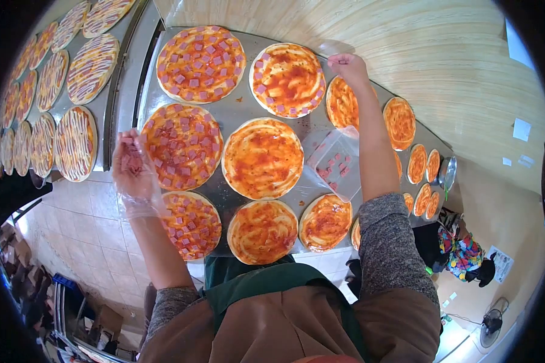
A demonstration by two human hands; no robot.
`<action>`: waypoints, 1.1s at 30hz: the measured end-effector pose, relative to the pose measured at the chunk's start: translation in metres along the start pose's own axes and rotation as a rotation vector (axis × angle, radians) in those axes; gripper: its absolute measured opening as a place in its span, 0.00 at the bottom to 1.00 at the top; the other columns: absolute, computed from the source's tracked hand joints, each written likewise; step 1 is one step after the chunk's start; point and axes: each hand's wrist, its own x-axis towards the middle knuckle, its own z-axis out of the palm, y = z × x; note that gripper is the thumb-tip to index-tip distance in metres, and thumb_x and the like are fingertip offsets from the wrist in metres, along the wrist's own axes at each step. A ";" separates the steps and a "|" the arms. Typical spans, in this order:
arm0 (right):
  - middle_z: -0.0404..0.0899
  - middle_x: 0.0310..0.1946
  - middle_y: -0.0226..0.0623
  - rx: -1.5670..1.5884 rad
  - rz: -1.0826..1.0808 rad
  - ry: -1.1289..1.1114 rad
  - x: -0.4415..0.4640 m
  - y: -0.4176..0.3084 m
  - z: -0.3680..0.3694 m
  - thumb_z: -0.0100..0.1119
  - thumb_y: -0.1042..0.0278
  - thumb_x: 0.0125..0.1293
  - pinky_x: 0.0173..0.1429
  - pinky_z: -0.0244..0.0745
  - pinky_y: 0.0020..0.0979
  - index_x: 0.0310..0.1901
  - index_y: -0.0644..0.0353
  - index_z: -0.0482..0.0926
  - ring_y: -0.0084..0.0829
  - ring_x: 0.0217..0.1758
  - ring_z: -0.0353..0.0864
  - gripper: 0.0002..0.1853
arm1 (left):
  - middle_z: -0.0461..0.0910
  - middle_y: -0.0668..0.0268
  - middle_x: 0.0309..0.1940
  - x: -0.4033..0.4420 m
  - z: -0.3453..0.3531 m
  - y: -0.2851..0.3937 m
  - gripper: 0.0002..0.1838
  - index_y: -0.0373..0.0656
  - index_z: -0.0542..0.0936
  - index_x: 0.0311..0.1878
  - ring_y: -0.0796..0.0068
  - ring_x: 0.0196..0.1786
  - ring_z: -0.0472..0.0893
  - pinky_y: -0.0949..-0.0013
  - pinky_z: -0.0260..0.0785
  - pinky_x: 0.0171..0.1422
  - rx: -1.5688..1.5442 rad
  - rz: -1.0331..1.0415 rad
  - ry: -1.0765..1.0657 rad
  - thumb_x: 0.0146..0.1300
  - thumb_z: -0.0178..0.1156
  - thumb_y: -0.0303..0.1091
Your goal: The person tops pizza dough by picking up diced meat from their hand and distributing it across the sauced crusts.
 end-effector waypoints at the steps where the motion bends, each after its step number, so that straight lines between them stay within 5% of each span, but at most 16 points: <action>1: 0.86 0.29 0.33 0.005 -0.009 -0.011 -0.002 -0.005 0.001 0.73 0.73 0.56 0.36 0.76 0.24 0.40 0.63 0.87 0.21 0.28 0.82 0.10 | 0.83 0.52 0.49 0.004 -0.004 0.011 0.12 0.29 0.79 0.53 0.59 0.59 0.82 0.63 0.80 0.66 -0.034 -0.003 -0.010 0.74 0.53 0.27; 6: 0.86 0.31 0.34 0.148 0.272 -0.062 -0.020 -0.038 0.003 0.73 0.71 0.60 0.38 0.76 0.20 0.44 0.66 0.85 0.21 0.31 0.83 0.12 | 0.82 0.49 0.52 0.058 -0.014 0.083 0.12 0.26 0.78 0.53 0.57 0.61 0.80 0.62 0.79 0.67 0.144 -0.001 -0.221 0.72 0.53 0.22; 13: 0.88 0.34 0.37 0.572 0.244 -0.056 -0.010 -0.013 0.006 0.68 0.75 0.64 0.40 0.81 0.23 0.48 0.69 0.83 0.25 0.33 0.87 0.12 | 0.82 0.45 0.50 0.237 -0.081 0.369 0.12 0.21 0.77 0.52 0.55 0.58 0.81 0.59 0.80 0.65 0.098 0.383 -0.268 0.69 0.50 0.17; 15: 0.88 0.35 0.38 0.398 0.223 -0.030 -0.015 -0.021 0.007 0.69 0.75 0.63 0.40 0.81 0.24 0.46 0.69 0.84 0.27 0.34 0.88 0.11 | 0.82 0.43 0.49 0.236 -0.091 0.406 0.12 0.20 0.77 0.51 0.54 0.57 0.82 0.58 0.80 0.64 0.043 0.452 -0.264 0.68 0.50 0.16; 18: 0.88 0.35 0.38 0.148 0.169 0.059 -0.015 -0.030 0.019 0.71 0.73 0.61 0.39 0.81 0.24 0.41 0.68 0.86 0.28 0.33 0.88 0.09 | 0.82 0.43 0.49 0.165 -0.043 0.301 0.11 0.19 0.77 0.49 0.52 0.57 0.82 0.58 0.80 0.65 -0.023 0.458 -0.147 0.67 0.52 0.15; 20: 0.89 0.33 0.37 0.050 0.130 0.104 -0.014 -0.032 0.025 0.72 0.72 0.59 0.38 0.81 0.25 0.37 0.67 0.87 0.27 0.31 0.88 0.08 | 0.82 0.44 0.49 0.127 -0.033 0.229 0.11 0.20 0.78 0.49 0.50 0.57 0.81 0.58 0.81 0.65 -0.053 0.238 -0.129 0.66 0.53 0.16; 22: 0.89 0.31 0.36 0.023 0.094 0.113 -0.011 -0.031 0.030 0.74 0.71 0.57 0.37 0.80 0.26 0.33 0.67 0.87 0.26 0.29 0.87 0.08 | 0.81 0.45 0.53 0.081 -0.018 0.131 0.13 0.23 0.77 0.53 0.53 0.61 0.80 0.60 0.79 0.67 0.189 0.319 -0.145 0.66 0.52 0.15; 26: 0.88 0.27 0.35 -0.110 0.173 0.116 -0.004 -0.024 0.038 0.75 0.65 0.56 0.35 0.79 0.27 0.33 0.62 0.88 0.25 0.26 0.86 0.09 | 0.81 0.51 0.47 0.014 0.004 0.001 0.10 0.26 0.78 0.49 0.59 0.58 0.81 0.67 0.79 0.67 0.015 -0.038 -0.040 0.71 0.53 0.22; 33: 0.87 0.24 0.30 -0.211 0.067 0.185 -0.016 -0.026 0.035 0.75 0.60 0.54 0.33 0.76 0.29 0.30 0.56 0.89 0.24 0.24 0.83 0.09 | 0.82 0.55 0.46 -0.037 0.012 -0.065 0.13 0.29 0.77 0.55 0.59 0.57 0.82 0.66 0.82 0.62 -0.016 -0.205 0.066 0.74 0.51 0.27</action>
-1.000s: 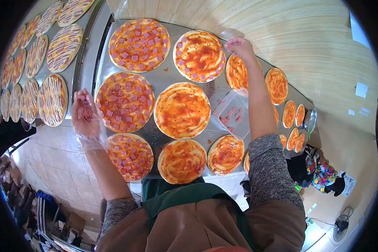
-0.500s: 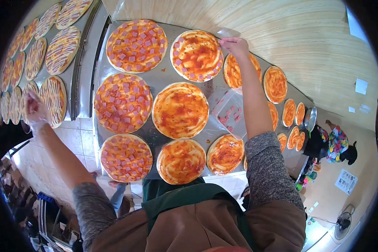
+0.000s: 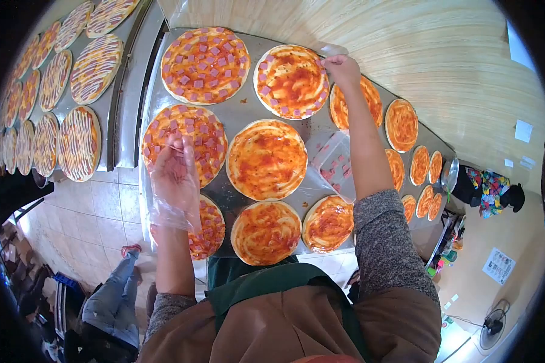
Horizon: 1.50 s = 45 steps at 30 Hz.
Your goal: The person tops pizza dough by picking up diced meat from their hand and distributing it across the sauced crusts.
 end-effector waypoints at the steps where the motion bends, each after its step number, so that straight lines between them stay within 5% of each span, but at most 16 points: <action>1: 0.87 0.23 0.30 0.017 -0.028 -0.005 0.001 0.002 0.000 0.75 0.60 0.53 0.33 0.76 0.30 0.30 0.56 0.89 0.24 0.24 0.83 0.10 | 0.82 0.55 0.45 -0.003 -0.001 -0.002 0.13 0.29 0.76 0.55 0.59 0.56 0.83 0.66 0.82 0.62 0.003 -0.020 -0.001 0.74 0.51 0.26; 10: 0.87 0.27 0.34 -0.166 0.058 -0.064 0.002 0.030 -0.011 0.77 0.56 0.49 0.38 0.76 0.34 0.31 0.55 0.89 0.30 0.32 0.85 0.13 | 0.80 0.55 0.44 -0.013 -0.009 -0.012 0.13 0.31 0.75 0.56 0.58 0.58 0.81 0.65 0.79 0.65 -0.015 -0.041 0.108 0.72 0.55 0.27; 22: 0.87 0.29 0.35 -0.488 0.063 -0.173 -0.014 -0.004 -0.020 0.68 0.49 0.58 0.43 0.78 0.40 0.32 0.49 0.90 0.38 0.36 0.86 0.13 | 0.78 0.49 0.54 -0.010 0.035 -0.057 0.17 0.28 0.73 0.59 0.50 0.62 0.78 0.58 0.77 0.67 -0.060 -0.103 0.142 0.71 0.56 0.27; 31: 0.88 0.27 0.33 -0.490 0.007 -0.107 -0.009 -0.001 -0.015 0.68 0.46 0.59 0.42 0.79 0.38 0.29 0.49 0.89 0.35 0.35 0.87 0.15 | 0.79 0.50 0.53 -0.011 0.025 -0.059 0.16 0.28 0.74 0.58 0.53 0.61 0.79 0.59 0.78 0.67 -0.066 -0.126 0.126 0.73 0.54 0.28; 40: 0.87 0.25 0.30 -0.342 -0.013 -0.070 -0.012 -0.025 -0.009 0.64 0.45 0.64 0.36 0.78 0.35 0.29 0.51 0.87 0.30 0.24 0.84 0.18 | 0.79 0.50 0.55 -0.006 0.035 -0.071 0.19 0.31 0.72 0.62 0.53 0.64 0.78 0.58 0.74 0.70 -0.023 -0.163 0.050 0.73 0.54 0.31; 43: 0.85 0.24 0.33 -0.190 -0.171 -0.007 -0.031 -0.025 -0.008 0.65 0.48 0.65 0.36 0.77 0.34 0.30 0.55 0.87 0.28 0.23 0.83 0.18 | 0.79 0.50 0.57 -0.004 0.043 -0.076 0.19 0.32 0.72 0.63 0.55 0.65 0.77 0.59 0.73 0.70 -0.029 -0.198 0.045 0.73 0.55 0.31; 45: 0.83 0.25 0.35 0.021 -0.147 -0.172 -0.082 -0.068 -0.017 0.67 0.54 0.65 0.39 0.77 0.32 0.35 0.60 0.87 0.27 0.29 0.83 0.16 | 0.79 0.51 0.59 -0.001 0.050 -0.080 0.20 0.33 0.72 0.64 0.57 0.66 0.77 0.60 0.73 0.70 0.004 -0.208 0.051 0.72 0.55 0.30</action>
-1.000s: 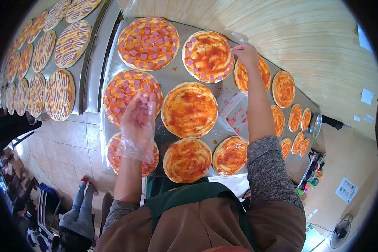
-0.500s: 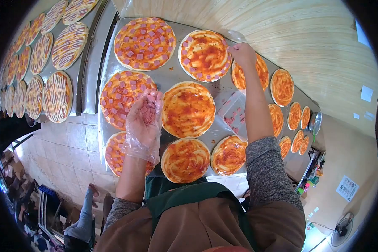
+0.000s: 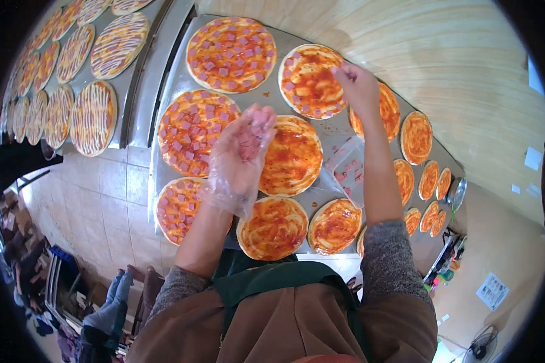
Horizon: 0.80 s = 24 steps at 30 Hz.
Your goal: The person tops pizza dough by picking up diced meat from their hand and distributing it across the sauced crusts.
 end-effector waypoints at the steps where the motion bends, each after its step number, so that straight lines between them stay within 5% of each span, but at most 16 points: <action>1: 0.84 0.26 0.35 0.000 -0.093 -0.058 -0.014 -0.008 0.005 0.67 0.57 0.65 0.40 0.76 0.31 0.38 0.61 0.87 0.27 0.31 0.83 0.14 | 0.79 0.53 0.60 0.002 0.001 -0.002 0.20 0.34 0.72 0.65 0.60 0.67 0.76 0.62 0.71 0.71 0.032 -0.005 -0.018 0.74 0.53 0.33; 3: 0.85 0.32 0.36 0.347 -0.205 -0.235 -0.052 -0.032 0.022 0.66 0.62 0.65 0.43 0.76 0.31 0.41 0.60 0.87 0.27 0.34 0.82 0.10 | 0.79 0.55 0.60 0.005 0.002 -0.005 0.21 0.35 0.72 0.66 0.62 0.67 0.76 0.63 0.69 0.71 0.080 -0.007 -0.035 0.75 0.51 0.35; 8: 0.84 0.38 0.39 -0.017 -0.594 -0.186 -0.100 -0.070 0.041 0.72 0.65 0.57 0.51 0.77 0.37 0.39 0.59 0.84 0.39 0.42 0.82 0.10 | 0.80 0.59 0.59 0.011 0.000 -0.015 0.22 0.36 0.71 0.68 0.69 0.65 0.77 0.65 0.68 0.70 0.172 0.009 -0.046 0.77 0.47 0.37; 11: 0.83 0.36 0.38 -0.100 -0.597 -0.138 -0.108 -0.069 0.048 0.73 0.69 0.56 0.50 0.77 0.38 0.41 0.59 0.84 0.43 0.44 0.81 0.11 | 0.80 0.60 0.58 0.013 -0.004 -0.018 0.22 0.35 0.71 0.68 0.70 0.64 0.77 0.64 0.68 0.70 0.205 0.021 -0.068 0.77 0.46 0.36; 14: 0.84 0.38 0.35 -0.062 -0.550 -0.213 -0.106 -0.066 0.048 0.72 0.70 0.59 0.48 0.77 0.33 0.42 0.61 0.84 0.33 0.44 0.82 0.10 | 0.79 0.59 0.59 0.012 -0.005 -0.019 0.22 0.35 0.70 0.68 0.68 0.65 0.77 0.63 0.67 0.71 0.214 0.024 -0.064 0.77 0.46 0.35; 20: 0.81 0.35 0.22 0.514 -0.051 -0.394 -0.086 -0.057 0.040 0.62 0.70 0.70 0.40 0.74 0.20 0.52 0.62 0.84 0.15 0.38 0.78 0.11 | 0.78 0.59 0.61 0.009 0.004 -0.016 0.21 0.35 0.71 0.67 0.66 0.66 0.76 0.62 0.64 0.75 0.191 0.050 0.004 0.77 0.47 0.36; 24: 0.79 0.29 0.26 0.680 0.071 -0.451 -0.044 -0.043 0.034 0.62 0.65 0.71 0.34 0.74 0.22 0.48 0.62 0.85 0.16 0.30 0.76 0.11 | 0.74 0.53 0.66 0.011 -0.003 -0.007 0.22 0.33 0.69 0.68 0.60 0.71 0.72 0.61 0.63 0.78 0.134 0.054 -0.023 0.77 0.47 0.35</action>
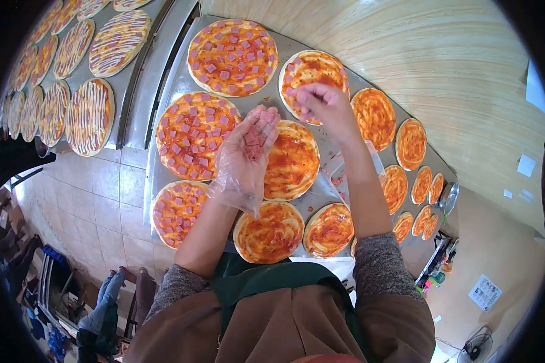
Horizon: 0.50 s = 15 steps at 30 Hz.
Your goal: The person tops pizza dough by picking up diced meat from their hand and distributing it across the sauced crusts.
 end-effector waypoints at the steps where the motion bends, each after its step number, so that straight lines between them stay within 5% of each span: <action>1: 0.78 0.26 0.24 -0.005 0.005 0.034 0.012 0.004 -0.008 0.64 0.62 0.71 0.32 0.72 0.20 0.45 0.63 0.86 0.14 0.28 0.75 0.12 | 0.73 0.51 0.67 0.000 -0.001 0.001 0.22 0.32 0.68 0.68 0.58 0.72 0.71 0.61 0.62 0.79 -0.024 0.005 -0.005 0.76 0.47 0.34; 4: 0.78 0.23 0.23 -0.196 -0.054 0.162 0.055 0.012 -0.032 0.67 0.61 0.68 0.32 0.71 0.20 0.41 0.64 0.86 0.14 0.26 0.75 0.13 | 0.73 0.50 0.66 -0.005 0.005 0.006 0.22 0.32 0.68 0.68 0.57 0.72 0.71 0.60 0.63 0.78 -0.022 0.013 0.056 0.75 0.49 0.33; 10: 0.84 0.24 0.41 -0.793 -0.184 0.399 0.118 0.027 -0.057 0.71 0.59 0.61 0.38 0.77 0.34 0.32 0.65 0.86 0.35 0.29 0.84 0.14 | 0.75 0.49 0.64 -0.008 0.001 0.010 0.22 0.31 0.69 0.67 0.55 0.70 0.73 0.60 0.66 0.76 -0.079 0.002 0.045 0.74 0.52 0.31; 15: 0.85 0.29 0.47 -0.952 -0.154 0.466 0.130 0.026 -0.056 0.72 0.59 0.58 0.45 0.79 0.41 0.30 0.62 0.86 0.46 0.35 0.85 0.13 | 0.76 0.51 0.63 -0.008 0.000 0.012 0.21 0.32 0.70 0.66 0.57 0.69 0.74 0.61 0.67 0.75 -0.047 0.001 0.063 0.77 0.49 0.34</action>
